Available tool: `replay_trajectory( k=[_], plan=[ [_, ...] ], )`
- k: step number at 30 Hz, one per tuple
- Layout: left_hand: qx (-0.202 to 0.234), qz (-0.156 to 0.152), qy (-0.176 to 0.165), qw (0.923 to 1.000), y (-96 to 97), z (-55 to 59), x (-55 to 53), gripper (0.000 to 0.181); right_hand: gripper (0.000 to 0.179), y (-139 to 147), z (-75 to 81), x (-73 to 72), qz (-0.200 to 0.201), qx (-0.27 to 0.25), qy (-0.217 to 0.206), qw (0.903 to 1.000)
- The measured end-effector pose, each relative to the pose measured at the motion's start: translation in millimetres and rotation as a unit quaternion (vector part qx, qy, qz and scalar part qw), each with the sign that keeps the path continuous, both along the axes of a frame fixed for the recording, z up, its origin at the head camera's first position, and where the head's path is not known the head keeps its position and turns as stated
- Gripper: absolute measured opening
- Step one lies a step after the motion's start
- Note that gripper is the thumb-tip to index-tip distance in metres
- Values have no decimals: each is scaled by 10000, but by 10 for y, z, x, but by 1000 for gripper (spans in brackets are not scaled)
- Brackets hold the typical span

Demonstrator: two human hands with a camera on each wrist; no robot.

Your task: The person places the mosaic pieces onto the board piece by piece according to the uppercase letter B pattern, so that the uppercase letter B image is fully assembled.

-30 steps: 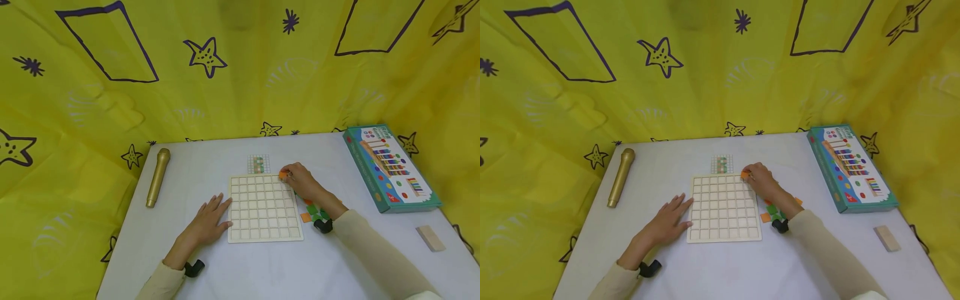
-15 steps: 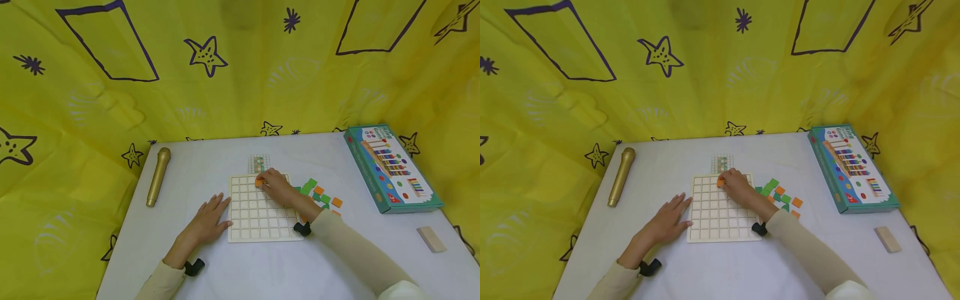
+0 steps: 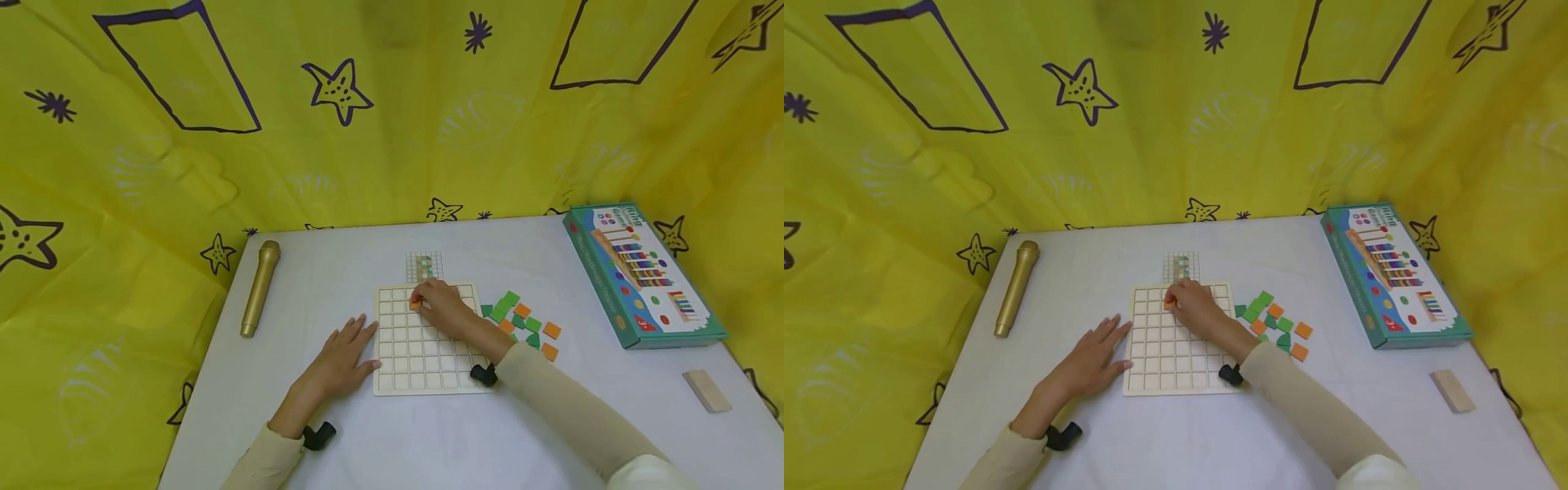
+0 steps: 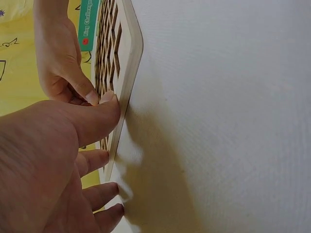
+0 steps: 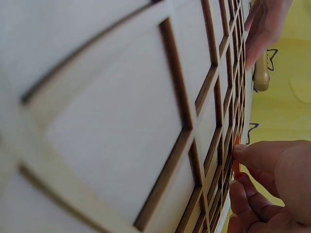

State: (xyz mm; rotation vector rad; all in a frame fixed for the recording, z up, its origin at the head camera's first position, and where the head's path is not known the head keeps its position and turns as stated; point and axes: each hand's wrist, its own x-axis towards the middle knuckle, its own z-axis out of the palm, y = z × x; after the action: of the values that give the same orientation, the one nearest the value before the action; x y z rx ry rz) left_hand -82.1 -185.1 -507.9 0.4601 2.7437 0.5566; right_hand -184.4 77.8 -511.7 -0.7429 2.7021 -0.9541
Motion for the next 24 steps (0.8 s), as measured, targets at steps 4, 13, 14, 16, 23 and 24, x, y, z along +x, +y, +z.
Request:
replay_trajectory(
  k=[4,13,14,16,23,24],
  plan=[
    [14,1,-7,10000,0,-9,-4,75,14,-15,-22,-4,53,11,78,10000],
    [42,15,-19,10000,3,-9,-6,75,17,-52,-12,3,84,84,17,9999],
    [36,15,-18,10000,1,-11,-6,75,17,-54,-9,3,87,79,8,9999],
    [12,10,-12,10000,-1,-14,-6,75,16,-55,0,9,108,58,20,9999],
    [6,26,-50,10000,3,-8,-7,75,13,19,37,56,176,58,373,9991],
    [0,26,-57,10000,4,-5,-7,75,14,50,44,60,143,55,393,9991]
  ],
)
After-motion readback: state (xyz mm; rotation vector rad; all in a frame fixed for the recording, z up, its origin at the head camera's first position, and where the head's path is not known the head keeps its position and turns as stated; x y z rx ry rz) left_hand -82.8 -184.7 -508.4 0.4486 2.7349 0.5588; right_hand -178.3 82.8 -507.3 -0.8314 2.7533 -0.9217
